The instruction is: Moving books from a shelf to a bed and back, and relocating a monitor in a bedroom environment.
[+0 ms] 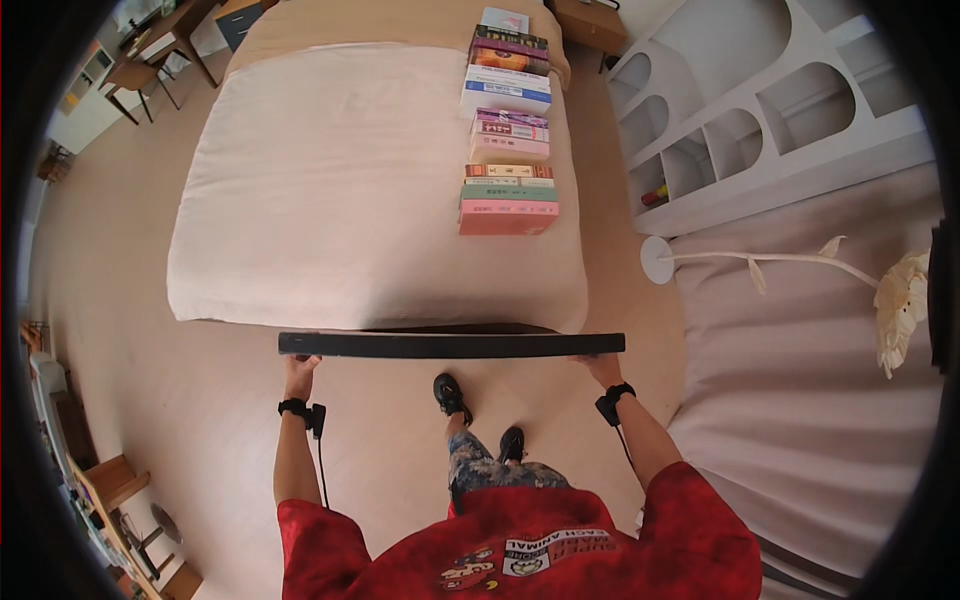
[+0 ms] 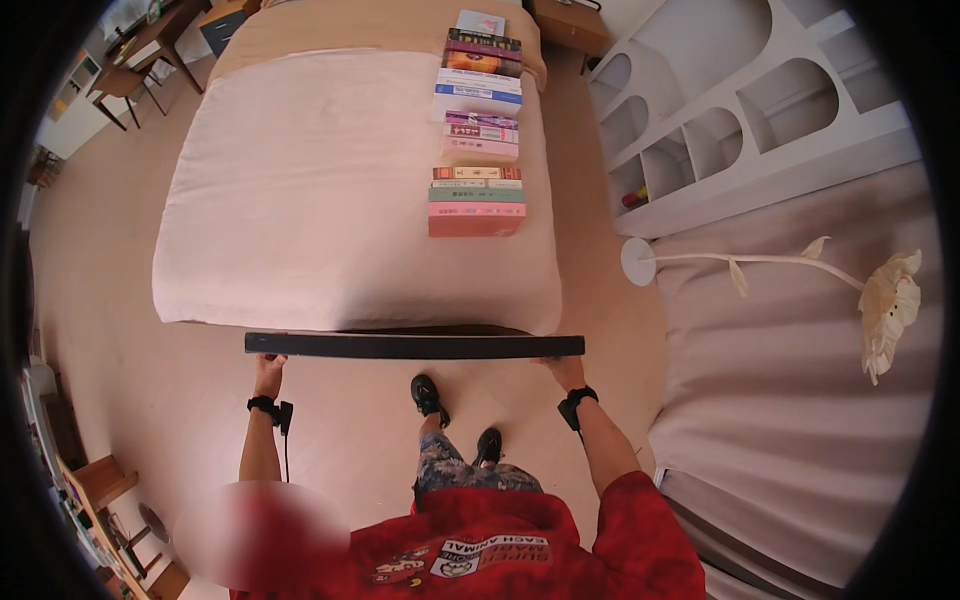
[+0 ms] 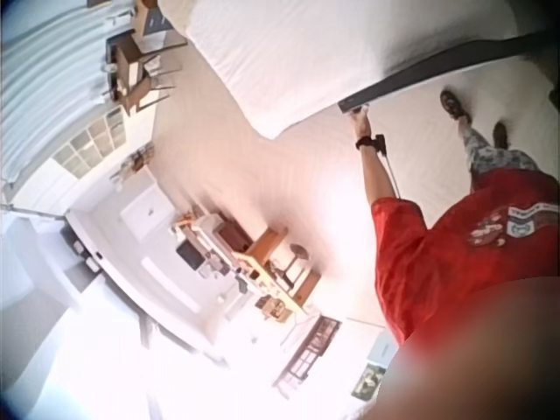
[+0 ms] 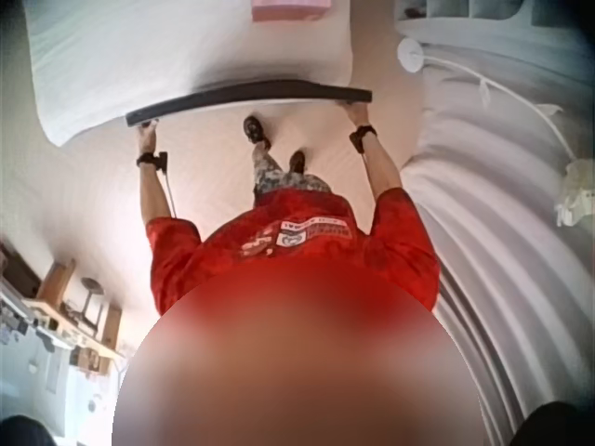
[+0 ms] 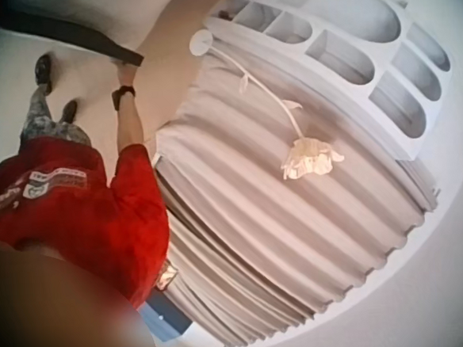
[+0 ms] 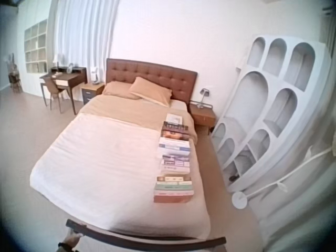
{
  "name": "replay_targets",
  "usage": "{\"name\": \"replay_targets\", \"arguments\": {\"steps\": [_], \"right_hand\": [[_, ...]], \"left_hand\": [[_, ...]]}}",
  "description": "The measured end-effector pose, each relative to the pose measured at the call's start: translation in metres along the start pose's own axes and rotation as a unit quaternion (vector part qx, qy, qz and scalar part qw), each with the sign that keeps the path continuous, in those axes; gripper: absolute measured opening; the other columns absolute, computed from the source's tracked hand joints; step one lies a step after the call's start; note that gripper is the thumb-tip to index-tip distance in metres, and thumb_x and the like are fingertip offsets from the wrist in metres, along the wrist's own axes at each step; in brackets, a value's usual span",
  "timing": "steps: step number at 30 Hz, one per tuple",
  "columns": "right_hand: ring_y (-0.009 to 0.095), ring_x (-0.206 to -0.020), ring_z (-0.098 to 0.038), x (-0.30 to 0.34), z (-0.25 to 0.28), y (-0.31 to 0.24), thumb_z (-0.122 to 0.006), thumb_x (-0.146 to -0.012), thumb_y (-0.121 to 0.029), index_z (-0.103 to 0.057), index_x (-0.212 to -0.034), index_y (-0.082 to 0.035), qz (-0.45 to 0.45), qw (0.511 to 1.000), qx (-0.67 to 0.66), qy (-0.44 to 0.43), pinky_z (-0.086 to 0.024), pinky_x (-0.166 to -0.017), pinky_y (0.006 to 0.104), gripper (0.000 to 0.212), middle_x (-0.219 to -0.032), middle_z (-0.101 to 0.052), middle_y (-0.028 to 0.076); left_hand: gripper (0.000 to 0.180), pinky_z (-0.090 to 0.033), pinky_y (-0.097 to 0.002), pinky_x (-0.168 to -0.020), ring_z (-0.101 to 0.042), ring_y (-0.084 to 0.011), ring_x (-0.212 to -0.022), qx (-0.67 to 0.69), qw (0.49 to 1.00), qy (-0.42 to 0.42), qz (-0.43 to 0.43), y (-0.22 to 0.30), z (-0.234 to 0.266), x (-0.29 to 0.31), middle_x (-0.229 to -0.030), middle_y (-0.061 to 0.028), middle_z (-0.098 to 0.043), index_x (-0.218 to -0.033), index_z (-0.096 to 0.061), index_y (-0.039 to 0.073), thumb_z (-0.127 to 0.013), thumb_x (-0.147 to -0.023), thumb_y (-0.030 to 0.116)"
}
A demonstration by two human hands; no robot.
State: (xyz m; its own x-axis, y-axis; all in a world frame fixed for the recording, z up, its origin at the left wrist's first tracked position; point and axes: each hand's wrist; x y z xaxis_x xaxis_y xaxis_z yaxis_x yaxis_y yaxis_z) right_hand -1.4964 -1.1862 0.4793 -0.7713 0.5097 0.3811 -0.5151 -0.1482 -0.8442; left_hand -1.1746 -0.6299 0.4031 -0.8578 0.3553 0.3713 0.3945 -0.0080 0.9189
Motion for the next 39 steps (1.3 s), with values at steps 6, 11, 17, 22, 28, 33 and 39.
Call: {"name": "replay_targets", "arguments": {"steps": [6, 11, 17, 22, 28, 33, 39], "right_hand": [[0.020, -0.094, -0.060, -0.023, -0.012, 0.041, -0.083, -0.065, -0.008, -0.056, -0.109, -0.004, 0.045, 0.986, 0.156, 0.039, -0.047, -0.087, 0.0294, 0.052, -0.098, -0.062, 0.006], [0.020, -0.095, -0.060, -0.040, -0.022, 0.089, -0.078, -0.070, -0.004, -0.056, -0.113, -0.005, 0.027, 0.987, 0.155, 0.029, -0.047, -0.086, 0.0299, 0.049, -0.101, -0.062, 0.006], [0.018, -0.095, -0.059, -0.059, -0.022, 0.125, -0.072, -0.074, 0.001, -0.057, -0.113, -0.004, 0.036, 0.973, 0.227, 0.006, -0.047, -0.086, 0.0295, 0.042, -0.103, -0.062, 0.006], [0.014, -0.087, -0.061, -0.085, -0.035, 0.109, -0.078, -0.073, -0.006, -0.057, -0.110, -0.001, -0.097, 0.993, -0.069, -0.004, -0.051, -0.077, 0.0287, 0.043, -0.096, -0.064, 0.005], [0.017, -0.089, -0.066, -0.108, -0.017, 0.127, -0.081, -0.068, -0.007, -0.058, -0.102, 0.003, -0.063, 0.995, -0.052, 0.049, -0.053, -0.078, 0.0261, 0.043, -0.099, -0.066, 0.011], [0.033, -0.123, -0.049, -0.111, -0.020, 0.119, -0.086, -0.057, -0.017, -0.035, -0.132, 0.004, -0.038, 0.998, 0.031, -0.045, -0.042, -0.099, 0.0377, 0.092, -0.129, -0.051, 0.025], [0.030, -0.119, -0.052, -0.035, 0.057, 0.166, -0.085, -0.060, -0.021, -0.044, -0.131, -0.001, -0.035, 0.980, -0.036, -0.190, -0.043, -0.098, 0.0378, 0.084, -0.127, -0.054, 0.021]], "left_hand": [[0.073, -0.036, -0.0373, -0.102, -0.049, -0.0217, -0.118, -0.013, 0.999, -0.019, 0.027, -0.032, -0.005, -0.013, -0.126, -0.0079, -0.053, -0.125, -0.052, 0.000, -0.084, -0.066, 0.027], [0.071, -0.036, -0.0375, -0.103, -0.048, -0.0213, -0.120, -0.031, 0.998, -0.017, 0.051, -0.056, -0.008, -0.027, -0.127, -0.0080, -0.052, -0.125, -0.052, 0.001, -0.083, -0.067, 0.028], [0.067, -0.031, -0.0389, -0.108, -0.043, -0.0234, -0.126, -0.056, 0.998, -0.033, 0.023, -0.088, -0.003, -0.045, -0.132, -0.0093, -0.049, -0.128, -0.049, 0.001, -0.078, -0.074, 0.028], [0.059, -0.031, -0.0288, -0.105, -0.043, -0.0155, -0.124, -0.036, 0.998, 0.016, 0.051, -0.077, -0.010, -0.052, -0.136, -0.0067, -0.048, -0.135, -0.044, -0.001, -0.065, -0.088, 0.029], [0.062, -0.029, -0.0376, -0.108, -0.033, -0.0217, -0.135, -0.090, 0.988, 0.085, 0.090, -0.068, -0.072, -0.048, -0.152, -0.0089, -0.026, -0.148, -0.022, 0.013, -0.054, -0.096, 0.026], [0.053, -0.045, -0.0221, -0.069, -0.052, -0.0071, -0.082, -0.154, 0.961, 0.153, 0.170, -0.069, -0.126, 0.057, -0.110, -0.0023, -0.059, -0.134, -0.046, 0.005, -0.066, -0.088, 0.024], [0.034, -0.050, -0.0290, -0.075, -0.061, -0.0142, -0.090, -0.092, 0.927, 0.162, 0.325, -0.087, -0.237, 0.243, -0.101, -0.0015, -0.062, -0.115, -0.058, 0.007, -0.062, -0.089, 0.028]]}}
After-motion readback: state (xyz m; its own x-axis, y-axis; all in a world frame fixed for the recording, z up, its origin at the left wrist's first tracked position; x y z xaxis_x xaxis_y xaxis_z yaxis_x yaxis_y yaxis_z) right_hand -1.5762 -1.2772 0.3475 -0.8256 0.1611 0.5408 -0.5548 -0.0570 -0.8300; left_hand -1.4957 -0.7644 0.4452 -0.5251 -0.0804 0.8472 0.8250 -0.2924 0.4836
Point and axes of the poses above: each hand's wrist, its own x-axis away from the middle knuckle, its own z-axis out of the back of the hand, y = z × x
